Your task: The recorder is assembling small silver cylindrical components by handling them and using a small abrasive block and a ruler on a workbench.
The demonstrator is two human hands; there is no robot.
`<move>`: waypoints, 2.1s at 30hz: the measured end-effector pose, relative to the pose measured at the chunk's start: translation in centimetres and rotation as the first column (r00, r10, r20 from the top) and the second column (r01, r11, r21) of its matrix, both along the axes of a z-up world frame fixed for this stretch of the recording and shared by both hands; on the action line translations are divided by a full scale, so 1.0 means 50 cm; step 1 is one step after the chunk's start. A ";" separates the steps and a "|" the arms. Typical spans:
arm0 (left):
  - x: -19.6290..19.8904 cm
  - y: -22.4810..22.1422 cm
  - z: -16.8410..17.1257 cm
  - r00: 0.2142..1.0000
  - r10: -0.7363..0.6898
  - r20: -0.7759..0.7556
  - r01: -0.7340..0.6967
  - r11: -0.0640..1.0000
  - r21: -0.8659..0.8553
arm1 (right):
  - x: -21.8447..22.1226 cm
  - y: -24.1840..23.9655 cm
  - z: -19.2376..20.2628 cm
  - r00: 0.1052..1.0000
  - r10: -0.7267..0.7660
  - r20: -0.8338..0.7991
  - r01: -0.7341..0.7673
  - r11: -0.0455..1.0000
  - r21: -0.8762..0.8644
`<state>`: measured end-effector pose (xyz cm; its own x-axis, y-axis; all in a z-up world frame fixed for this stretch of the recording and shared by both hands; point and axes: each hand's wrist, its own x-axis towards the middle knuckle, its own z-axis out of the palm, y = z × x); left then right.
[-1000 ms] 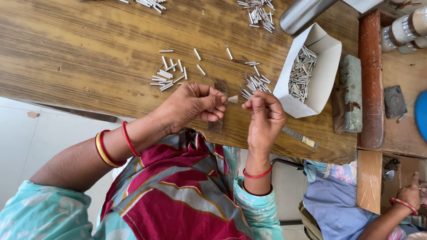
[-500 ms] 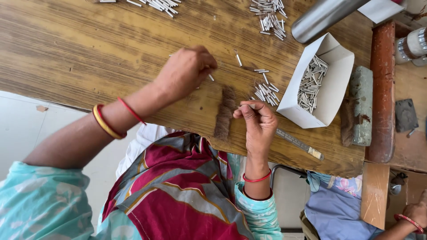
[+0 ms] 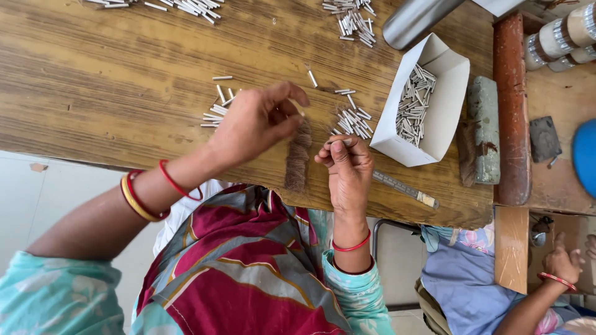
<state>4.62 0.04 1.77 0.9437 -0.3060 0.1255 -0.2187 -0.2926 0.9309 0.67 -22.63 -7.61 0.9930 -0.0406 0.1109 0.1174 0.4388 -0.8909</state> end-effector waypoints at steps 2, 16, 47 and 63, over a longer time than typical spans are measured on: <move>-0.031 -0.024 -0.081 0.983 -0.142 -0.120 0.100 0.948 -0.303 | -0.012 0.014 0.020 1.000 -0.009 0.022 0.009 1.000 -0.003; -0.134 -0.059 -0.121 0.879 -0.351 -0.323 -0.022 0.646 -0.763 | -0.100 0.063 0.067 0.943 -0.108 0.314 0.233 0.889 -0.394; -0.182 -0.023 -0.056 0.893 0.091 0.440 -0.121 0.992 0.042 | -0.076 0.056 0.086 0.987 0.028 0.155 0.027 0.941 -0.338; -0.171 -0.022 -0.075 0.883 0.042 0.467 -0.131 0.978 0.160 | -0.068 0.048 0.067 0.981 0.105 0.164 -0.034 0.921 -0.388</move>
